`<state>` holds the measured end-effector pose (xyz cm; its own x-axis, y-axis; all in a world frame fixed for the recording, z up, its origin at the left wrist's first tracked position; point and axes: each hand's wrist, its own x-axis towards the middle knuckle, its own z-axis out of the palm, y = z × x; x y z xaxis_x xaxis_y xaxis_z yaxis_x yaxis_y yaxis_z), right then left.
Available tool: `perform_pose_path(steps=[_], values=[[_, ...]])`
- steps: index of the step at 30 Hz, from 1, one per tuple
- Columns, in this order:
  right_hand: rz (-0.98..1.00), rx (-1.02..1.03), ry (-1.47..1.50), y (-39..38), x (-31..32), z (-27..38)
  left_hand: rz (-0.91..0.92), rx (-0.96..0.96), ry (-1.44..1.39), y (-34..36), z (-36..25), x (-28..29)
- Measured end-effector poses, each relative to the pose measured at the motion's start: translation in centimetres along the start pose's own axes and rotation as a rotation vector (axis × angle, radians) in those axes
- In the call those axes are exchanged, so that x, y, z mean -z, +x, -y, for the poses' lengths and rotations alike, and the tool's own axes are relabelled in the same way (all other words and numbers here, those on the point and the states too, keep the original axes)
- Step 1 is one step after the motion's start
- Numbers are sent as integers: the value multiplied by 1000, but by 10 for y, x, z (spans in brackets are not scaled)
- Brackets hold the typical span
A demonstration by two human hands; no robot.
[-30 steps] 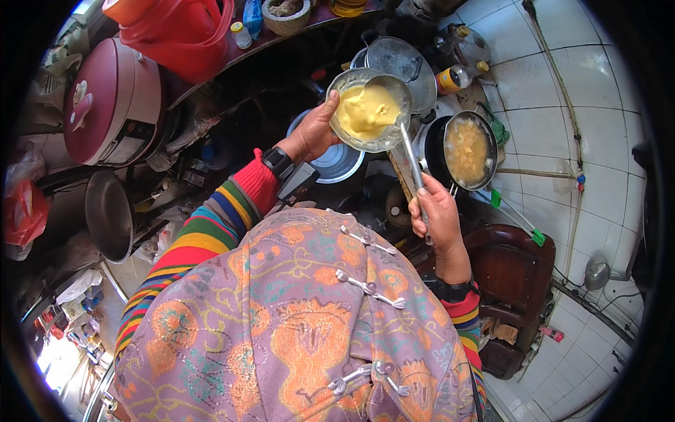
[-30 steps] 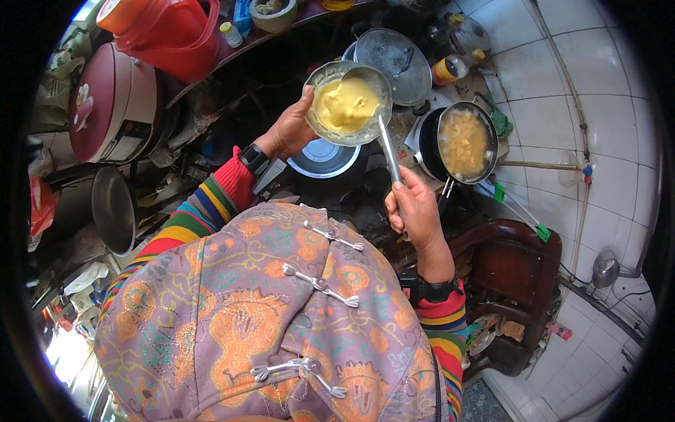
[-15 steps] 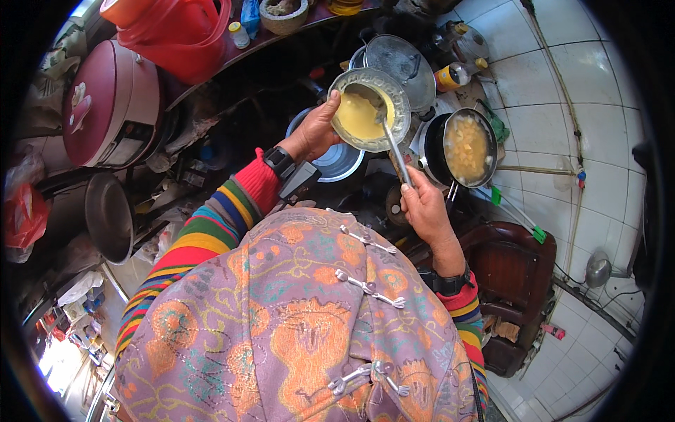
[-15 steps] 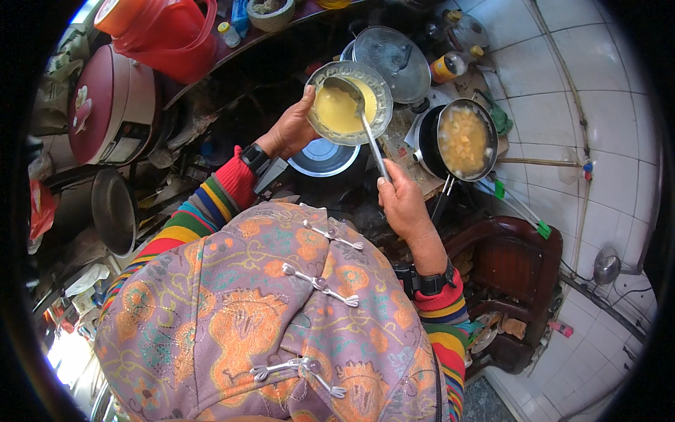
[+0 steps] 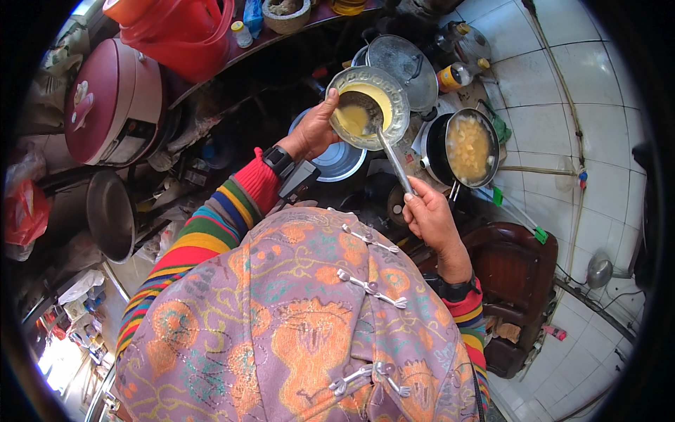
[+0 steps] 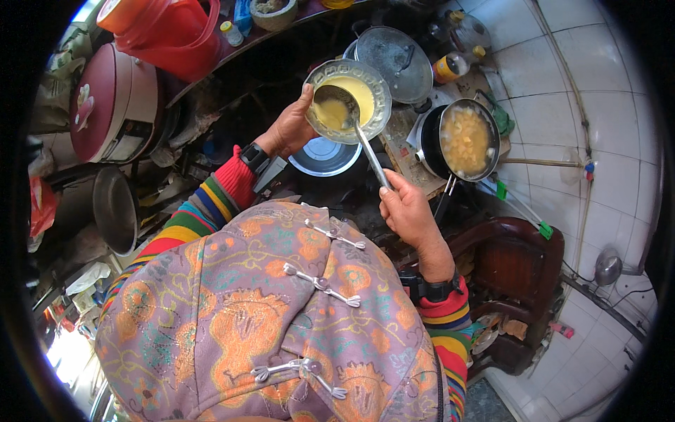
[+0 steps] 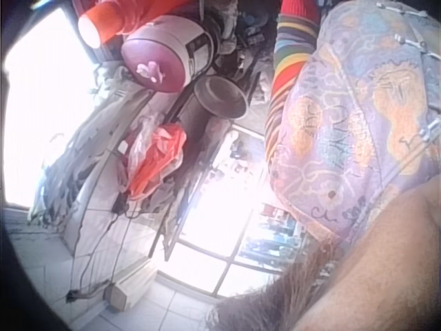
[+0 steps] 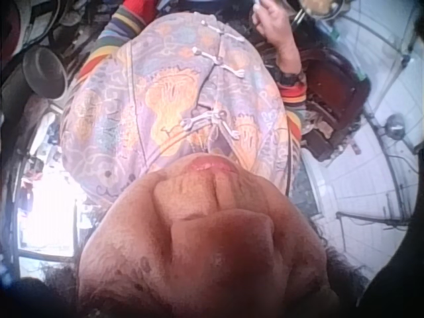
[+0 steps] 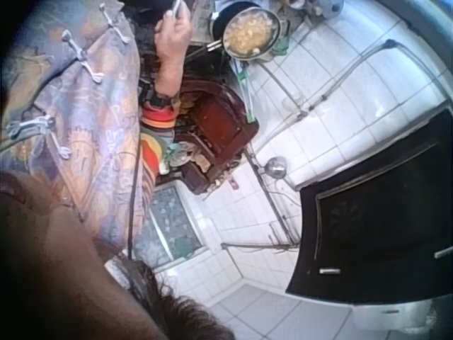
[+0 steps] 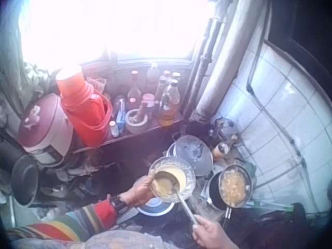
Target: The person scoops a yellow mixture from a bowl into a pot on the stove using a ladle, then stirs the contents with chopsticks. They place the bowl down, pick up chopsticks, and later handle a small packet before the clip ends.
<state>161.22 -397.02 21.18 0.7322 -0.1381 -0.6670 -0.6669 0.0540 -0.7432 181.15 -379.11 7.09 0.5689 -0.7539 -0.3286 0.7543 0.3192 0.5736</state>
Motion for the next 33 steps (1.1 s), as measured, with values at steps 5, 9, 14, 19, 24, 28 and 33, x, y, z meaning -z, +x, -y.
perform_pose_path(steps=[5,9,14,19,24,28,33], values=[[27,14,-8,-2,1,-1,3,5,8,-1,0,0],[9,16,20,-3,3,-1,12,-1,28,-4,-1,0],[53,-10,-36,-6,4,-2,15,-8,-7,-3,1,0],[-185,319,-325,8,11,-6,37,-11,4,-7,1,0],[-290,454,-598,24,11,-13,4,-21,12,-9,2,-4],[-25,59,-49,18,1,-18,-11,-30,24,-12,4,-4],[197,-116,358,18,0,-16,-18,-10,27,-15,7,-4]])
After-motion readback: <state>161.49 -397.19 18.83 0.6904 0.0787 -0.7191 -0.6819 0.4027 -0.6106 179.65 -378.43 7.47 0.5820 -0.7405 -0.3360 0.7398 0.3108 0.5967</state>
